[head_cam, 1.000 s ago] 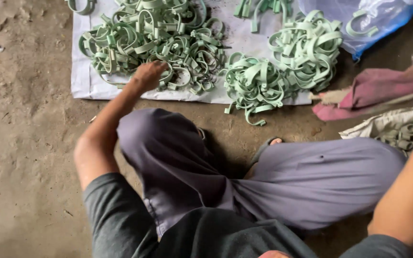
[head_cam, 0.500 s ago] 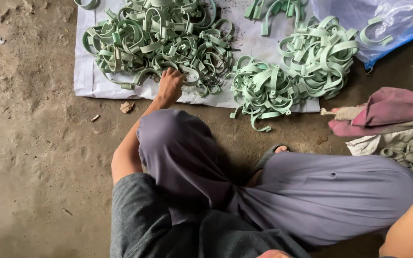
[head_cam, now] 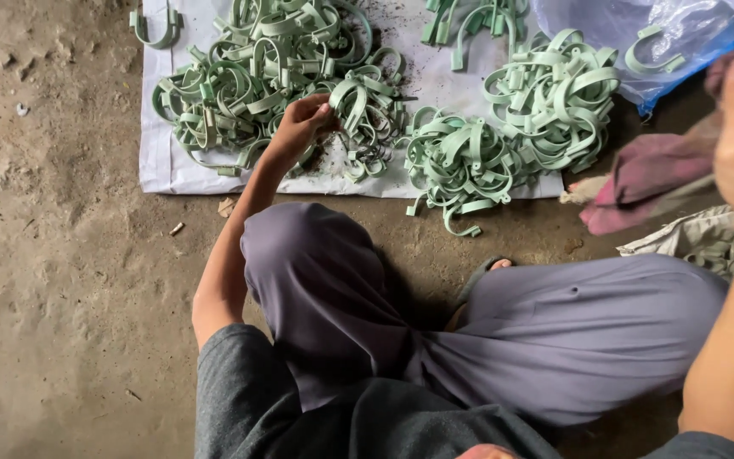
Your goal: A person sits on the floor and cleans excess material from green plastic pipe clips using a small tool and a cloth.
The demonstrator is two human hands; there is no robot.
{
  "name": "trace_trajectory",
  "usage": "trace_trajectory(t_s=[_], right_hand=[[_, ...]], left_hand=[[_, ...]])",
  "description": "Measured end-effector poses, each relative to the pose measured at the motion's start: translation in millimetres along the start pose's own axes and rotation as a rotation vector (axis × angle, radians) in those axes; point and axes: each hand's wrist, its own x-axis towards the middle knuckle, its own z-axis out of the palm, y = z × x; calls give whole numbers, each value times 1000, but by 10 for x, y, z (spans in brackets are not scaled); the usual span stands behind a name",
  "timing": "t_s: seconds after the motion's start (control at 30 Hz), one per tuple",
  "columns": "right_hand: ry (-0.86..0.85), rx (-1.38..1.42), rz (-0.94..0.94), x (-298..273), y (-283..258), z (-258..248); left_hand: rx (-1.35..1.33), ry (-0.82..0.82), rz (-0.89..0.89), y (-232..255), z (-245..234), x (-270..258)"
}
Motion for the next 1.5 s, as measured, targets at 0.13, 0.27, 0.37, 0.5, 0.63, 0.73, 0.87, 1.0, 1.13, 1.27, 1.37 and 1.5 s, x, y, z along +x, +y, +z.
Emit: trace_trajectory(t_s=[0.13, 0.27, 0.37, 0.5, 0.63, 0.73, 0.87, 1.0, 1.13, 1.27, 1.37, 1.5], right_hand=[[115, 125, -181, 124, -578, 85], [-106, 293, -100, 289, -994, 202], [-256, 466, -76, 363, -1201, 352], [-226, 410, -48, 401, -1281, 569], [-73, 590, 8, 421, -1313, 579], [88, 643, 93, 357, -1211, 476], [287, 753, 241, 207, -788, 222], [545, 682, 298, -228, -103, -311], [676, 210, 314, -800, 257, -771], [628, -133, 416, -1189, 263, -962], [694, -209, 482, -1299, 190, -868], [696, -210, 682, -1034, 6, -769]], left_hand=[[-165, -61, -29, 510, 344, 12], [-99, -221, 167, 1125, 789, 5], [29, -367, 273, 1616, 1068, -67], [53, -410, 327, 2057, 1494, -145], [68, -489, 423, 2250, 1962, -74], [157, -489, 473, 2240, 2242, 34], [129, -773, 494, 2374, 2612, 375], [281, -664, 547, 1877, 3078, 1298], [679, -383, 725, 757, 3624, 2507], [1060, -353, 485, -196, 4282, 3338], [1138, -512, 469, -891, 4595, 3986], [1588, -768, 441, -1518, 4996, 4371]])
